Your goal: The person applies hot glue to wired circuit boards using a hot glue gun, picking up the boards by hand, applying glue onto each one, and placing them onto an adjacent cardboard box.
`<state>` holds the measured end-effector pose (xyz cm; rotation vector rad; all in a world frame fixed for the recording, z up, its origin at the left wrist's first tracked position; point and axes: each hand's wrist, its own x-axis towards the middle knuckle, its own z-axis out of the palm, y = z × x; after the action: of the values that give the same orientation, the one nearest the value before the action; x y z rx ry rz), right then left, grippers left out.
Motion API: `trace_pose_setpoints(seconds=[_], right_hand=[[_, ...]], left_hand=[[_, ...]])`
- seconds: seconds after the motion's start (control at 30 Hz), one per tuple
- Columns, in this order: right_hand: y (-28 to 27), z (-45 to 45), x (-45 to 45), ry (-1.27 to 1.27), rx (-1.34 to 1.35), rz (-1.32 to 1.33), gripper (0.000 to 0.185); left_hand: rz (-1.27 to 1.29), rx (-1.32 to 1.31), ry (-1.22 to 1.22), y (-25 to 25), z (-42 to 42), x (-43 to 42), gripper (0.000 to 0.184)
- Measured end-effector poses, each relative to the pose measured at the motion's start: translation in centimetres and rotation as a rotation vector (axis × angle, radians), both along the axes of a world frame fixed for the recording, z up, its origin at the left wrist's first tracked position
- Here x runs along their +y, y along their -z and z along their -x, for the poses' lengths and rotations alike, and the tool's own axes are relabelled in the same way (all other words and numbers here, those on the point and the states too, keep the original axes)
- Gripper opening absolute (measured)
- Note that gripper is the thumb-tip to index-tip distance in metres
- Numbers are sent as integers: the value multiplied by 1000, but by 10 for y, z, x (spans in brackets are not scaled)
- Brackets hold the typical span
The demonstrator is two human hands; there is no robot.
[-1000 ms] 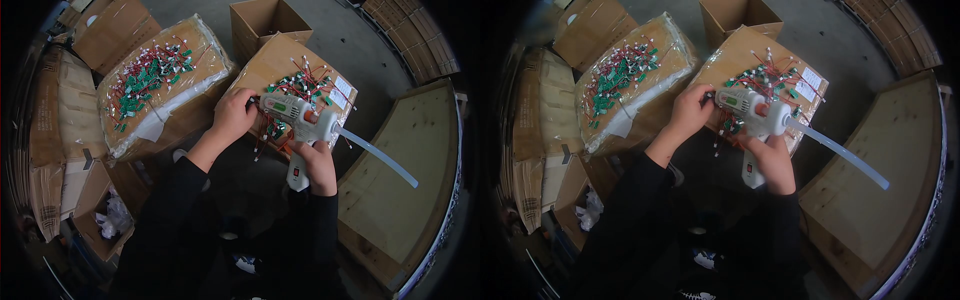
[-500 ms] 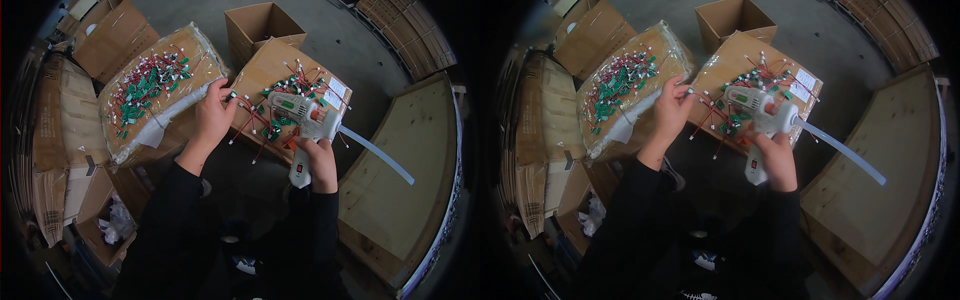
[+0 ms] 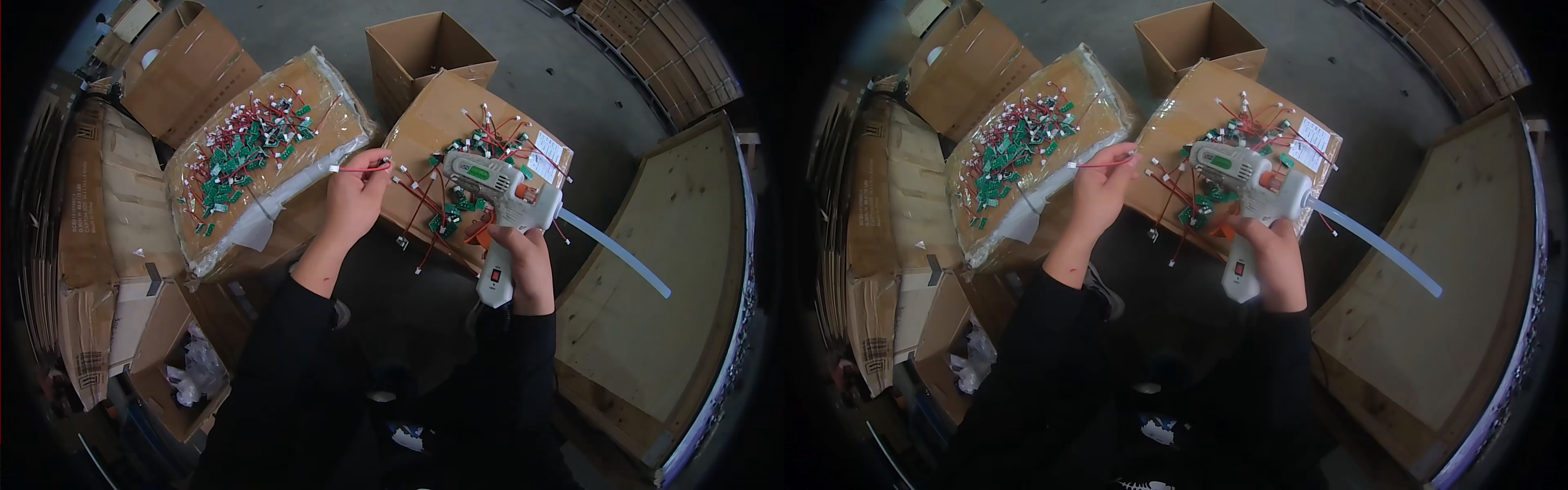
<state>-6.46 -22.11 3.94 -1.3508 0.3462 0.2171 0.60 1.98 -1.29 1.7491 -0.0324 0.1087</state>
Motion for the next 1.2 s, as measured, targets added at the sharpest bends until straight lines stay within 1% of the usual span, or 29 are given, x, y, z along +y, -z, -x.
trace_pose_setpoints(seconds=[0.03, 0.1, 0.13, 0.17, 0.2, 0.23, 0.3, 0.33, 0.4, 0.43, 0.5, 0.53, 0.6, 0.63, 0.67, 0.7, 0.73, 0.8, 0.83, 0.9, 0.93, 0.97, 1.0, 1.1, 1.13, 1.2], right_hand=[[2, 0, 0, -2, -12, 1, 33], [5, -1, 0, -3, -25, 3, 33], [6, -1, 1, 10, -36, 4, 38], [7, -1, 1, 24, -47, 4, 43], [7, -1, 0, 24, -47, 5, 43], [7, -1, -1, 18, -38, 9, 44], [6, -1, -3, 13, -29, 12, 45], [6, -1, -3, 19, -38, 1, 45], [6, -2, -4, 25, -46, -11, 46], [7, -1, -4, 34, -57, -21, 48], [8, -2, -6, 42, -70, -31, 49], [8, -2, -7, 22, -75, -23, 50], [8, -2, -9, 9, -80, -19, 51], [6, -1, -11, 4, -66, -37, 46], [5, 0, -11, -3, -51, -55, 41], [4, 0, -11, -1, -50, -56, 41], [3, 1, -10, 8, -50, -63, 40], [2, 1, -9, 14, -52, -69, 39], [3, 1, -9, 12, -58, -74, 39], [5, 0, -9, 14, -64, -80, 39], [6, 0, -10, -4, -76, -57, 45], [7, -1, -10, -22, -87, -35, 52], [8, -1, -10, -22, -87, -35, 52], [9, -2, -10, -14, -104, -24, 51], [10, -3, -9, -9, -117, -28, 51], [10, -3, -9, -6, -131, -33, 50]], left_hand=[[0, -1, 0, -2, 0, 0, 24], [80, 111, 0, -11, 1, -3, 26], [81, 110, 0, -10, 1, -3, 26], [144, 103, -27, -9, 0, -4, 25], [208, 96, -53, -8, -1, -5, 23], [208, 94, -52, -9, -1, -5, 23], [247, 129, -39, -10, -1, -3, 31], [247, 128, -38, -6, -2, -2, 31], [96, -1, -16, 0, -4, 0, 25], [95, 1, -16, 3, -2, 3, 25], [-533, -103, 32, -4, 5, 5, 17], [-533, -104, 33, -2, 4, 7, 17], [-394, -142, -18, 2, 1, 11, 12], [-396, -143, -11, 4, 0, 12, 12], [-212, -71, -2, 1, 0, 12, 12], [-27, 2, 3, -3, 0, 12, 11], [-28, 2, 4, -6, 1, 11, 11], [232, 194, 40, -14, 3, 7, 10], [232, 193, 38, -13, 3, 8, 10], [330, 284, 81, -13, 2, 10, 17], [329, 285, 82, -12, 2, 11, 17], [406, 318, 48, -13, 2, 11, 20], [483, 351, 13, -14, 2, 12, 24], [497, 332, -19, -17, 2, 14, 28], [497, 331, -19, -17, 2, 14, 28], [521, 323, -8, -16, 1, 16, 21]])
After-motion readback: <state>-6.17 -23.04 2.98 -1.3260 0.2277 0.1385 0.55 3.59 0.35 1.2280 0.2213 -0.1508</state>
